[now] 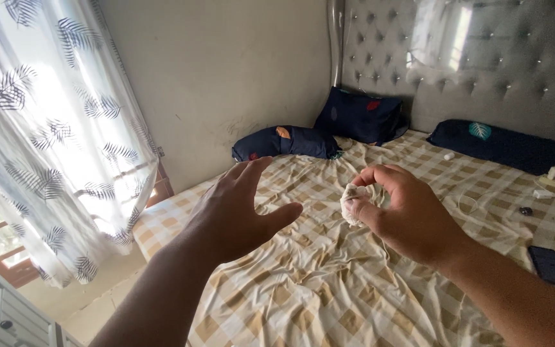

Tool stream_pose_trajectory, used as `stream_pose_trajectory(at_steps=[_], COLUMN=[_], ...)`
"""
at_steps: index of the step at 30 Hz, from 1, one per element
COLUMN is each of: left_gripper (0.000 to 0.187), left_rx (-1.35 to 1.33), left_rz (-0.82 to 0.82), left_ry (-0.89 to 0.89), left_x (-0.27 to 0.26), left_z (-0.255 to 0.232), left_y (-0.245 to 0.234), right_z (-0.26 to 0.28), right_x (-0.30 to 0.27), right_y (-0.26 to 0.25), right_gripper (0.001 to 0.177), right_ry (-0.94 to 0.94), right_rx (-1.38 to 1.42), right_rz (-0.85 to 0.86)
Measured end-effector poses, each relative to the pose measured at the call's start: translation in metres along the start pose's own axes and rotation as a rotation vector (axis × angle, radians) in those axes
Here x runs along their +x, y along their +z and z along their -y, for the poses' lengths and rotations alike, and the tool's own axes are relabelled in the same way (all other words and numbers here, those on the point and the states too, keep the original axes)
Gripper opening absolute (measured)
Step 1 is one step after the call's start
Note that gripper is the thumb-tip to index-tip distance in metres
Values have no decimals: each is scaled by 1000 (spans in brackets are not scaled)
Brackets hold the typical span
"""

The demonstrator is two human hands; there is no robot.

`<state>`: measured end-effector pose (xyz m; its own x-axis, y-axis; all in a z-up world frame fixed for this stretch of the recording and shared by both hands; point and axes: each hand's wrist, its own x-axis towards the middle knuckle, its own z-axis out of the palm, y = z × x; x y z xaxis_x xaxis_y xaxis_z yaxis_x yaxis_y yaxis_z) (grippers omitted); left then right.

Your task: The person wipes the exterior of a white wardrobe with a white tissue, moving from the side edge to the door panels and handles. The camera follows the hands as they clean different sections of the wardrobe surface.

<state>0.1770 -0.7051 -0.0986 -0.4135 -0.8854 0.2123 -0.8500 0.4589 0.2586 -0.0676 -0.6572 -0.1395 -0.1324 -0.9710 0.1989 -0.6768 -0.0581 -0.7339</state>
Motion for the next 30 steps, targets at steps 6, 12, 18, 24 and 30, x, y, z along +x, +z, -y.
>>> stream_pose_trajectory(at_steps=[6, 12, 18, 24, 30], left_gripper=[93, 92, 92, 89, 89], left_rx=[-27, -50, -54, -64, -91], left_rz=[22, 109, 196, 158, 65], left_ry=[-11, -58, -47, -18, 13], left_x=[28, 79, 129, 154, 156], left_z=[28, 111, 179, 220, 253], left_y=[10, 14, -2, -20, -37], right_z=[8, 22, 57, 91, 81], right_x=[10, 52, 100, 143, 174], right_y=[7, 50, 90, 118, 155], right_gripper=[32, 30, 32, 32, 33], right_ry=[186, 277, 353, 399, 148], right_rx=[8, -16, -66, -131, -44], right_rz=[7, -51, -62, -68, -222])
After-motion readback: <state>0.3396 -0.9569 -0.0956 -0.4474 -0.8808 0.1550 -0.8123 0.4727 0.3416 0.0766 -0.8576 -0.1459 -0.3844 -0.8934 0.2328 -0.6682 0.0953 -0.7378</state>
